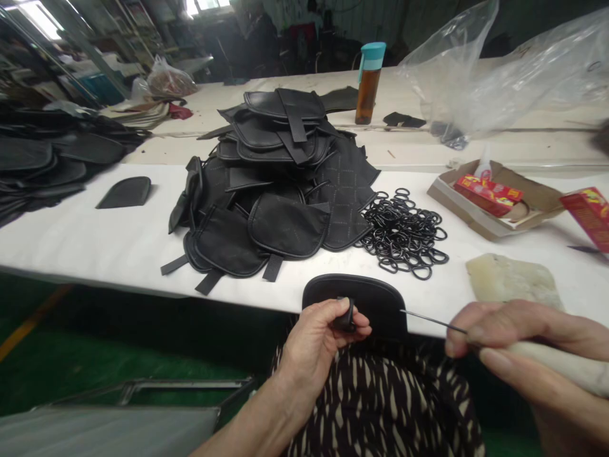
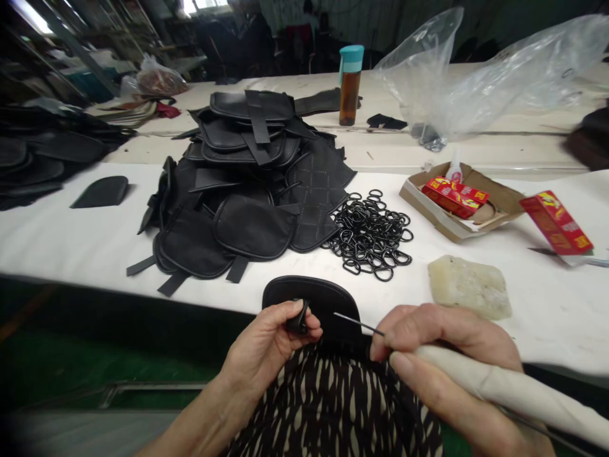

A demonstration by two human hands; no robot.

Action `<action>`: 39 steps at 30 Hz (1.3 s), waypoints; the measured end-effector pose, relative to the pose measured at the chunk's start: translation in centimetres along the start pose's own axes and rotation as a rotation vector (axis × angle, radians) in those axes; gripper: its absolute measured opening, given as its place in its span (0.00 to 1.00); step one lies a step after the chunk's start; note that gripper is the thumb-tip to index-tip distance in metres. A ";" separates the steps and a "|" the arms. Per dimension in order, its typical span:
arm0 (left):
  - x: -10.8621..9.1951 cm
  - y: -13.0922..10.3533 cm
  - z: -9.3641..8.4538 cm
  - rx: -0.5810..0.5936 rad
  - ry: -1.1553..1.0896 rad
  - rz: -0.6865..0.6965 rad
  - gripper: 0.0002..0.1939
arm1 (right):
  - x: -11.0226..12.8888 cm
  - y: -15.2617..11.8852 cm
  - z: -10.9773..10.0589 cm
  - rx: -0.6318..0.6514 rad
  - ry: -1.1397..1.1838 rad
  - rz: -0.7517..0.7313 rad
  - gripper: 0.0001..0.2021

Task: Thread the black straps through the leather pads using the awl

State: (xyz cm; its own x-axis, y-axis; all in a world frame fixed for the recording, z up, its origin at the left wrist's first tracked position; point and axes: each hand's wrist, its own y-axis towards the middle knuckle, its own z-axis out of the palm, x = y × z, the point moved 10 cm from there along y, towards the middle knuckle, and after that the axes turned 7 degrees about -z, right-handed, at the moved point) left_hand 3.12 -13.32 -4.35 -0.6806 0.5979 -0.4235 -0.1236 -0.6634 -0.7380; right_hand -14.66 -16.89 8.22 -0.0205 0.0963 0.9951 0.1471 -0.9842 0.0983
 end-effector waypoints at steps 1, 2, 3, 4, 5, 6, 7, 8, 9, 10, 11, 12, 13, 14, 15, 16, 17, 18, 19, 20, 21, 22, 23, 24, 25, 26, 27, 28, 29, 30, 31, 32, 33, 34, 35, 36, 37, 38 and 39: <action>0.0 0.0 0.0 -0.003 0.001 0.001 0.08 | 0.0 0.0 0.4 -0.006 0.026 -0.021 0.04; 0.1 0.0 0.0 -0.004 0.004 0.001 0.09 | -0.3 0.1 0.7 -0.014 0.056 -0.031 0.03; 0.1 0.0 0.0 -0.005 0.006 0.001 0.09 | -0.9 0.1 1.1 -0.021 0.087 -0.024 0.02; 0.1 0.0 0.0 -0.006 0.004 0.001 0.09 | -1.7 0.1 1.4 -0.023 0.114 0.001 0.02; 0.1 0.0 0.1 -0.006 0.002 0.000 0.09 | -2.6 0.0 1.7 -0.015 0.141 0.030 0.03; 0.1 0.0 0.1 -0.007 0.000 -0.001 0.09 | -3.5 -0.1 2.0 0.003 0.167 0.055 0.04; 0.1 0.0 0.2 -0.009 0.001 -0.002 0.09 | -4.1 -0.3 2.3 0.039 0.189 0.071 0.05; 0.1 0.0 0.3 -0.011 0.001 -0.003 0.09 | -4.6 -0.5 2.5 0.075 0.204 0.072 0.05; 0.0 0.0 0.3 -0.012 0.003 -0.002 0.09 | -4.9 -0.6 2.6 0.111 0.214 0.067 0.04; 0.0 -0.1 0.4 -0.016 0.004 -0.001 0.09 | -5.1 -0.7 2.7 0.142 0.216 0.057 0.04; 0.0 -0.1 0.3 -0.023 0.002 -0.001 0.08 | -5.1 -0.8 2.7 0.161 0.213 0.044 0.03; -0.1 -0.1 0.3 -0.030 -0.004 0.000 0.08 | -5.1 -0.9 2.6 0.172 0.209 0.031 0.03; -0.1 -0.1 0.2 -0.034 -0.010 0.000 0.08 | -5.1 -0.9 2.5 0.168 0.209 0.022 0.03; 0.0 -0.2 0.2 -0.038 -0.016 0.001 0.08 | -5.2 -0.9 2.4 0.151 0.212 0.020 0.03; 0.0 -0.2 0.1 -0.039 -0.019 0.001 0.07 | -5.2 -0.9 2.3 0.139 0.216 0.019 0.03; 0.1 -0.1 0.0 -0.040 -0.023 0.003 0.07 | -5.2 -0.9 2.2 0.128 0.220 0.018 0.03; 0.1 -0.1 0.0 -0.041 -0.025 0.004 0.07 | -5.2 -0.9 2.2 0.125 0.223 0.020 0.03; 0.2 -0.1 -0.1 -0.045 -0.028 0.005 0.07 | -5.2 -1.0 2.2 0.129 0.223 0.025 0.03; 0.2 -0.1 -0.1 -0.048 -0.030 0.007 0.07 | -5.3 -1.0 2.3 0.136 0.221 0.028 0.02; 0.3 -0.1 -0.2 -0.050 -0.033 0.010 0.07 | -5.3 -1.1 2.4 0.148 0.218 0.027 0.02; 0.2 -0.1 -0.1 -0.049 -0.034 0.015 0.07 | -5.2 -1.1 2.4 0.151 0.217 0.026 0.02; 0.2 -0.1 -0.1 -0.047 -0.034 0.019 0.07 | -5.2 -1.1 2.3 0.146 0.216 0.026 0.02; 0.2 -0.1 -0.1 -0.044 -0.035 0.022 0.07 | -5.1 -1.2 2.3 0.138 0.217 0.023 0.02; 0.1 -0.1 -0.1 -0.038 -0.033 0.023 0.07 | -5.0 -1.2 2.3 0.122 0.224 0.025 0.03; 0.1 -0.1 0.0 -0.029 -0.029 0.019 0.07 | -5.0 -1.3 2.1 0.089 0.237 0.038 0.03; 0.1 -0.1 0.1 -0.018 -0.024 0.010 0.07 | -5.1 -1.4 1.8 0.047 0.255 0.065 0.05; 0.2 -0.1 0.2 -0.007 -0.018 -0.004 0.08 | -5.3 -1.5 1.5 0.001 0.276 0.099 0.07; 0.3 -0.1 0.2 0.004 -0.014 -0.023 0.08 | -5.5 -1.7 1.2 -0.040 0.294 0.128 0.09; 0.3 -0.2 0.3 0.013 -0.014 -0.044 0.09 | -5.6 -1.8 0.9 -0.062 0.306 0.147 0.12; 0.4 -0.2 0.3 0.016 -0.019 -0.064 0.09 | -5.6 -1.8 0.7 -0.061 0.309 0.149 0.14; 0.5 -0.3 0.2 0.012 -0.027 -0.084 0.09 | -5.4 -1.6 0.6 -0.034 0.306 0.128 0.17; 0.5 -0.5 0.1 0.008 -0.035 -0.101 0.10 | -5.2 -1.5 0.6 0.002 0.303 0.100 0.19; 0.6 -0.6 0.0 0.002 -0.042 -0.115 0.10 | -5.2 -1.3 0.4 0.029 0.298 0.078 0.20; 0.6 -0.7 0.0 -0.003 -0.048 -0.126 0.11 | -5.2 -1.1 0.2 0.044 0.297 0.067 0.20; 0.6 -0.9 -0.1 -0.006 -0.053 -0.135 0.11 | -5.4 -1.0 -0.1 0.041 0.298 0.068 0.20; 0.6 -1.1 -0.1 -0.004 -0.058 -0.141 0.11 | -5.6 -0.9 -0.5 0.026 0.296 0.078 0.20; 0.6 -1.3 0.0 0.003 -0.062 -0.143 0.11 | -5.9 -0.9 -0.8 0.018 0.292 0.095 0.19; 0.5 -1.5 0.0 0.010 -0.067 -0.141 0.11 | -6.1 -1.0 -0.9 0.019 0.275 0.105 0.18; 0.4 -1.7 0.0 0.016 -0.071 -0.138 0.11 | -6.2 -1.2 -1.1 0.025 0.246 0.099 0.18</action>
State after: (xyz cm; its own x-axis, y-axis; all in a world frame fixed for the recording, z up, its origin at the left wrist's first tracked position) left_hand 3.02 -11.94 -3.30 -0.7057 0.6507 -0.2804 -0.2305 -0.5851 -0.7775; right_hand -15.81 -16.50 1.95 -0.2445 -0.0427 0.9687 0.1850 -0.9827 0.0034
